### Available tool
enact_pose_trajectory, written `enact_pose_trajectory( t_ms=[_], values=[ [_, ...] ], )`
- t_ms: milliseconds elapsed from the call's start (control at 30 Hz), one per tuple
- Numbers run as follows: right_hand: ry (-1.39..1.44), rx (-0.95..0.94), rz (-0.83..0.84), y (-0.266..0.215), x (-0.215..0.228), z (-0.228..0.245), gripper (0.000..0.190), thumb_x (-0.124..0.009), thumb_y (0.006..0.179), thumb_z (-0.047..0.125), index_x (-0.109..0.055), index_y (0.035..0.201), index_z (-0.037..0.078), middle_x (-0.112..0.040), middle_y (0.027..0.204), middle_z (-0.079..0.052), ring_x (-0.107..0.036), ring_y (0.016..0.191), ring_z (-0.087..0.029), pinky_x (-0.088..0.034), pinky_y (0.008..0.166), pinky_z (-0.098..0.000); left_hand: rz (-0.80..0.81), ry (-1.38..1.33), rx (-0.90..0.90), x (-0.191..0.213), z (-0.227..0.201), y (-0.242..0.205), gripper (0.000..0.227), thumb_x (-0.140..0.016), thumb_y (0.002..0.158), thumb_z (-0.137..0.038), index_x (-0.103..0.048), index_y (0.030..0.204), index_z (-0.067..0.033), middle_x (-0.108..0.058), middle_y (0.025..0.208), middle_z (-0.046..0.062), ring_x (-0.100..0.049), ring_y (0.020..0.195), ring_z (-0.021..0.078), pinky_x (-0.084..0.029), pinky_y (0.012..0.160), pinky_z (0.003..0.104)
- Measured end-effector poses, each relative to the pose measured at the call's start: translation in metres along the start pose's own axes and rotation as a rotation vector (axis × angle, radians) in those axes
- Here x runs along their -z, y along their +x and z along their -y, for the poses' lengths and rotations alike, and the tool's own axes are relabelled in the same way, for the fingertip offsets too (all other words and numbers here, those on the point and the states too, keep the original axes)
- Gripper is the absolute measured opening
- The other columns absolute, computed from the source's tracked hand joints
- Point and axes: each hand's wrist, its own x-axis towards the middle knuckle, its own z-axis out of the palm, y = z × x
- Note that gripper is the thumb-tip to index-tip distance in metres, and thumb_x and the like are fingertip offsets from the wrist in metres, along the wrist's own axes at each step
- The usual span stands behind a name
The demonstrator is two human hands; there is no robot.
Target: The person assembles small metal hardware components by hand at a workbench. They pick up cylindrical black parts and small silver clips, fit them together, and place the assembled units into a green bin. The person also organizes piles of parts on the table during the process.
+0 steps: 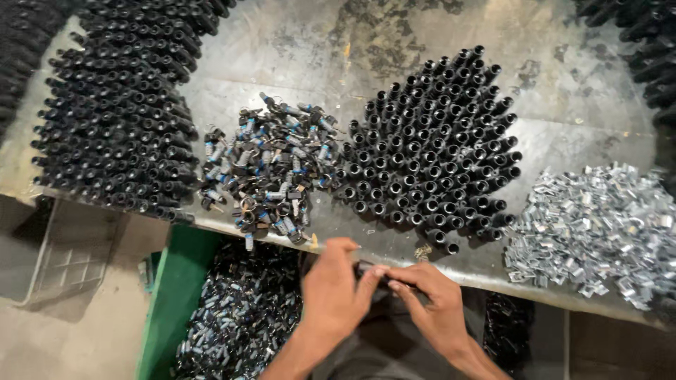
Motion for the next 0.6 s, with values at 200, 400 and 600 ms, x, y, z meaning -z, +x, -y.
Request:
enact_pose_trajectory(
  t_ms=[200,400,600],
  values=[
    [-0.239,0.42,-0.236,-0.011,-0.009,0.025,0.026,-0.082,0.08,0.001,-0.075,0.104,0.009,-0.074,0.098,-0.006,-0.073,0.086,-0.018,-0.059,0.074,-0.0265,0.188,-0.421,0.151,0.046,-0.013,0.0,0.019,-0.076,0.09,-0.014,-0.062,0.092,-0.0018,-0.058,0.069,0.003,-0.048,0.062,0.0083,-0.042,0.054,0.028],
    [-0.517,0.475,-0.17,0.015,-0.024,0.019,0.038,-0.081,0.074,-0.003,-0.078,0.111,0.008,-0.072,0.087,-0.003,-0.066,0.075,-0.022,-0.053,0.065,-0.0317,0.185,-0.153,0.147,0.037,-0.017,0.03,0.015,-0.074,0.092,-0.015,-0.066,0.094,-0.0024,-0.058,0.061,0.005,-0.05,0.053,0.0119,-0.041,0.052,0.029],
    [-0.452,0.574,-0.316,-0.002,-0.024,-0.003,0.038,-0.08,0.078,-0.001,-0.077,0.112,0.014,-0.073,0.094,-0.003,-0.068,0.078,-0.016,-0.053,0.067,-0.0266,0.387,-0.632,0.385,0.029,0.006,0.019,0.012,-0.065,0.097,-0.017,-0.061,0.099,-0.0053,-0.065,0.058,0.005,-0.063,0.047,0.0111,-0.05,0.043,0.026]
  ],
)
